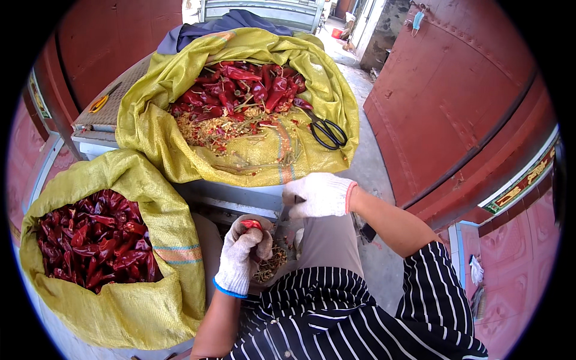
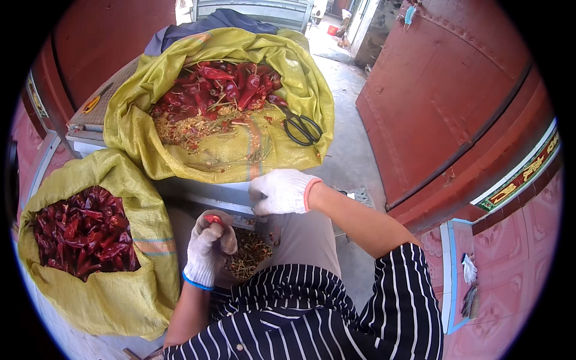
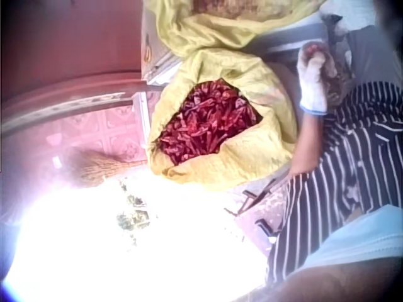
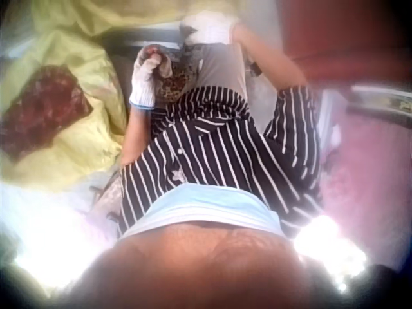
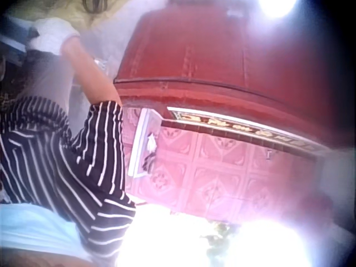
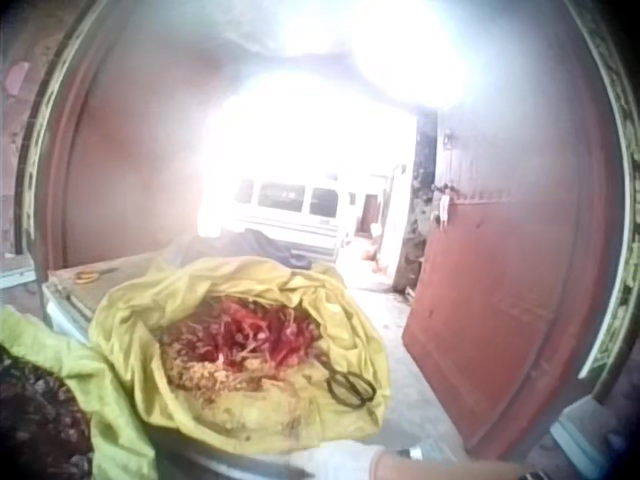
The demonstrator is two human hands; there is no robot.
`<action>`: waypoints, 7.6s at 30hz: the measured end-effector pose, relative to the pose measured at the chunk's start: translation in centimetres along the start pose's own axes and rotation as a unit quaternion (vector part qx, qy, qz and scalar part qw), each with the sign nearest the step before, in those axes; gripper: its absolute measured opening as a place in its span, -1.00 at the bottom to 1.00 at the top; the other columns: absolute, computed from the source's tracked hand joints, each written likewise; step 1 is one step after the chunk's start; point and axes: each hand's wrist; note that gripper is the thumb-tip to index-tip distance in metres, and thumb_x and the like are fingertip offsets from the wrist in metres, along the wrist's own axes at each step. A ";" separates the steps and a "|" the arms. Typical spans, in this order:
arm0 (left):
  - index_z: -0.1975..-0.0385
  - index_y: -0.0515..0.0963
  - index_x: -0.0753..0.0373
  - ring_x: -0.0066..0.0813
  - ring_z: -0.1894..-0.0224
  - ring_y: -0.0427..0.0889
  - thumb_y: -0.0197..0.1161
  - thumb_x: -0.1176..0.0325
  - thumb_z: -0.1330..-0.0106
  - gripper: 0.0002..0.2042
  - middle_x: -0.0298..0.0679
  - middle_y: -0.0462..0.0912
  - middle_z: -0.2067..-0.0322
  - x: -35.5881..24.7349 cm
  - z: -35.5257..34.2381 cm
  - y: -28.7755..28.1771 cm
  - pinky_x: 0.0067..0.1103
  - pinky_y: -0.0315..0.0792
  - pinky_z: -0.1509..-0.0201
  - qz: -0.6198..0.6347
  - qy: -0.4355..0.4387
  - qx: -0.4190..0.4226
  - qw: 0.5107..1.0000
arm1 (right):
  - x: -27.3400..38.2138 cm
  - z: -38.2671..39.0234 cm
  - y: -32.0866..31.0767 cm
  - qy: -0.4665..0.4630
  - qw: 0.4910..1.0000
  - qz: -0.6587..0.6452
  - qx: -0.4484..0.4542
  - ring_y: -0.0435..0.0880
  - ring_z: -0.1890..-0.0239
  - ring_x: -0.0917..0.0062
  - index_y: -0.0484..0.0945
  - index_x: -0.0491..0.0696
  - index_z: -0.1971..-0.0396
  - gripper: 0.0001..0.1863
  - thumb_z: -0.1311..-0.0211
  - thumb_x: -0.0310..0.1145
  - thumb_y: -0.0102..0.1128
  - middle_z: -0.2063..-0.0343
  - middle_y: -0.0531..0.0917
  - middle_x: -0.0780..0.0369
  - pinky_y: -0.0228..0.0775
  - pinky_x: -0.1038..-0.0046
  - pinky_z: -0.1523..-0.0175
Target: The person sits on the ground and processes dried red chili peppers. They pick up peppers from a large yellow sack, remove the stems by hand, and occasionally use scissors to cut the stems. The processed peppers are placed into a separate sack, while the removed stems are discarded into a pile on the ground.
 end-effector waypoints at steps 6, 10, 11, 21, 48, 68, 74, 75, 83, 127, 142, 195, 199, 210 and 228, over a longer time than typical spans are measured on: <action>0.16 0.53 0.34 -0.46 0.57 0.46 0.28 0.42 -0.21 -0.77 -0.23 0.51 0.58 -1.1 0.2 0.9 -0.53 0.39 0.47 0.017 -0.013 -0.009 1.000 | -3.3 -5.5 -4.8 0.150 0.959 0.049 -0.235 0.67 0.13 0.08 0.67 -0.17 0.25 -0.49 -0.13 0.05 0.25 0.25 0.69 -0.07 0.47 0.22 0.02; 0.15 0.52 0.33 -0.43 0.59 0.43 0.32 0.41 -0.12 -0.70 -0.22 0.47 0.61 -0.5 -0.3 1.4 -0.49 0.40 0.43 -0.031 -0.005 -0.023 0.999 | -8.6 -10.1 -5.9 0.200 0.912 -0.040 -0.355 0.66 0.03 0.08 0.63 -0.25 0.12 -0.41 -0.12 0.03 0.26 0.13 0.68 -0.12 0.44 0.24 -0.09; 0.15 0.52 0.32 -0.43 0.59 0.43 0.32 0.41 -0.12 -0.70 -0.22 0.47 0.61 -0.5 -0.4 1.3 -0.48 0.41 0.42 -0.033 -0.003 -0.027 0.999 | -9.0 -11.3 -5.9 0.211 0.900 -0.039 -0.380 0.70 0.09 0.12 0.66 -0.25 0.18 -0.46 -0.13 0.00 0.29 0.21 0.72 -0.08 0.47 0.27 -0.02; 0.27 0.51 0.29 -0.48 0.55 0.39 0.30 0.44 -0.16 -0.82 -0.23 0.47 0.56 -1.1 0.0 0.4 -0.52 0.28 0.46 0.063 0.010 -0.038 0.997 | -11.4 -11.2 -7.4 0.166 0.895 -0.181 -0.372 0.72 0.22 0.30 0.72 -0.17 0.18 -0.61 -0.08 -0.19 0.35 0.28 0.76 0.05 0.50 0.35 0.06; 0.24 0.52 0.23 -0.58 0.57 0.39 0.36 0.32 -0.30 -0.81 -0.24 0.58 0.38 -1.0 -1.7 -0.1 -0.65 0.22 0.55 0.160 0.003 -0.082 0.984 | -1.3 -6.6 -4.4 0.094 0.937 0.026 -0.336 0.70 0.11 0.16 0.57 -0.12 0.02 -0.51 -0.13 -0.11 0.32 0.20 0.71 -0.01 0.51 0.29 -0.02; 0.14 0.50 0.29 0.03 -0.19 0.55 0.33 0.39 -0.28 -0.77 0.05 0.57 -0.10 -0.5 -0.9 0.6 -0.10 0.56 -0.19 0.222 -0.045 -0.053 0.973 | -1.3 -4.1 -4.0 -0.001 0.880 0.082 -0.467 0.70 0.19 0.11 0.67 -0.11 0.25 -0.77 -0.13 -0.33 0.22 0.32 0.70 0.02 0.52 0.23 0.08; 0.01 0.50 0.32 -0.13 -0.14 0.60 0.37 0.29 -0.32 -0.66 -0.01 0.59 -0.08 -0.7 -0.8 0.4 -0.24 0.55 -0.22 0.221 -0.041 -0.080 0.971 | 4.6 0.7 4.0 -0.199 0.897 0.190 -0.347 0.69 0.39 0.41 0.62 0.02 0.29 -0.76 0.00 -0.28 0.36 0.38 0.64 0.27 0.51 0.37 0.33; -0.02 0.50 0.32 -0.18 -0.13 0.61 0.37 0.26 -0.32 -0.63 -0.02 0.60 -0.07 -1.0 -1.0 0.9 -0.27 0.55 -0.22 0.217 -0.051 -0.091 0.970 | 4.9 0.8 4.6 -0.220 0.891 0.213 -0.335 0.69 0.40 0.46 0.62 0.04 0.26 -0.74 -0.01 -0.24 0.35 0.37 0.64 0.30 0.49 0.40 0.35; 0.08 0.49 0.33 -0.36 0.29 0.58 0.33 0.45 -0.24 -0.72 -0.27 0.55 0.33 -0.6 -1.4 -1.3 -0.34 0.59 0.02 0.334 -0.044 -0.084 0.938 | 4.3 -2.7 -0.6 -0.039 0.979 0.040 -0.197 0.71 0.24 0.20 0.62 -0.04 0.23 -0.62 -0.15 -0.03 0.31 0.32 0.70 0.09 0.53 0.26 0.13; 0.10 0.52 0.34 -0.26 0.22 0.69 0.21 0.65 0.09 -0.57 -0.18 0.66 0.24 -0.5 -0.9 1.2 -0.36 0.58 0.02 -0.015 0.049 -0.158 0.986 | 4.7 -1.9 3.1 -0.299 0.940 0.026 -0.162 0.67 0.21 0.25 0.65 -0.04 0.21 -0.76 -0.24 -0.23 0.21 0.21 0.65 0.20 0.53 0.28 0.11; 0.22 0.46 0.34 -0.09 0.34 0.64 0.09 0.65 0.19 -0.60 -0.06 0.60 0.33 0.5 0.0 0.2 -0.24 0.63 0.21 0.039 0.002 -0.189 0.981 | 4.9 -0.4 6.1 0.107 0.813 -0.559 -0.126 0.20 0.67 0.85 0.59 -0.09 0.31 -0.82 -0.38 -0.30 0.13 0.62 0.40 0.47 -0.05 0.69 0.58; -0.13 0.53 0.32 -0.51 0.33 0.53 0.09 0.10 -0.48 -0.57 -0.31 0.69 0.28 -7.6 4.4 -10.9 -0.52 0.44 0.20 0.387 0.234 -0.130 0.883 | -1.9 -12.1 -4.8 0.079 0.917 0.072 -0.383 0.68 0.07 0.10 0.67 -0.04 0.16 -0.70 -0.19 -0.21 0.19 0.20 0.72 0.01 0.49 0.18 -0.06; -0.07 0.56 0.26 -0.56 0.40 0.45 0.08 0.11 -0.49 -0.62 -0.41 0.63 0.34 -7.6 3.4 -6.7 -0.50 0.39 0.25 0.397 0.181 -0.132 0.890 | -6.4 -13.1 -6.3 0.124 0.927 0.123 -0.333 0.65 0.01 0.06 0.61 -0.08 0.05 -0.62 -0.17 -0.21 0.21 0.14 0.70 -0.03 0.46 0.15 -0.11; -0.21 0.49 0.08 -0.52 0.50 0.33 -0.02 -0.12 -0.51 -0.50 -0.31 0.62 0.31 -6.0 2.3 -4.6 -0.53 0.28 0.41 0.244 0.185 -0.184 0.934 | -8.6 -11.8 -7.2 0.062 0.914 -0.169 -0.363 0.62 0.34 0.58 0.67 -0.16 0.06 -0.73 -0.29 -0.42 0.20 0.25 0.75 0.26 0.46 0.53 0.18; -0.23 0.35 0.30 -0.25 -0.06 0.64 0.34 0.00 -0.33 -0.37 -0.10 0.60 -0.05 -1.4 -1.2 3.3 -0.29 0.58 -0.11 0.106 0.037 -0.031 0.993 | 3.9 -0.9 3.6 -0.217 0.904 -0.046 -0.366 0.70 0.30 0.43 0.66 -0.10 0.23 -0.80 -0.11 -0.46 0.33 0.33 0.69 0.23 0.53 0.43 0.24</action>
Point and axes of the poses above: each hand's wrist, its own z-axis away from the middle knuckle, its own y-axis out of the palm, x = y × z
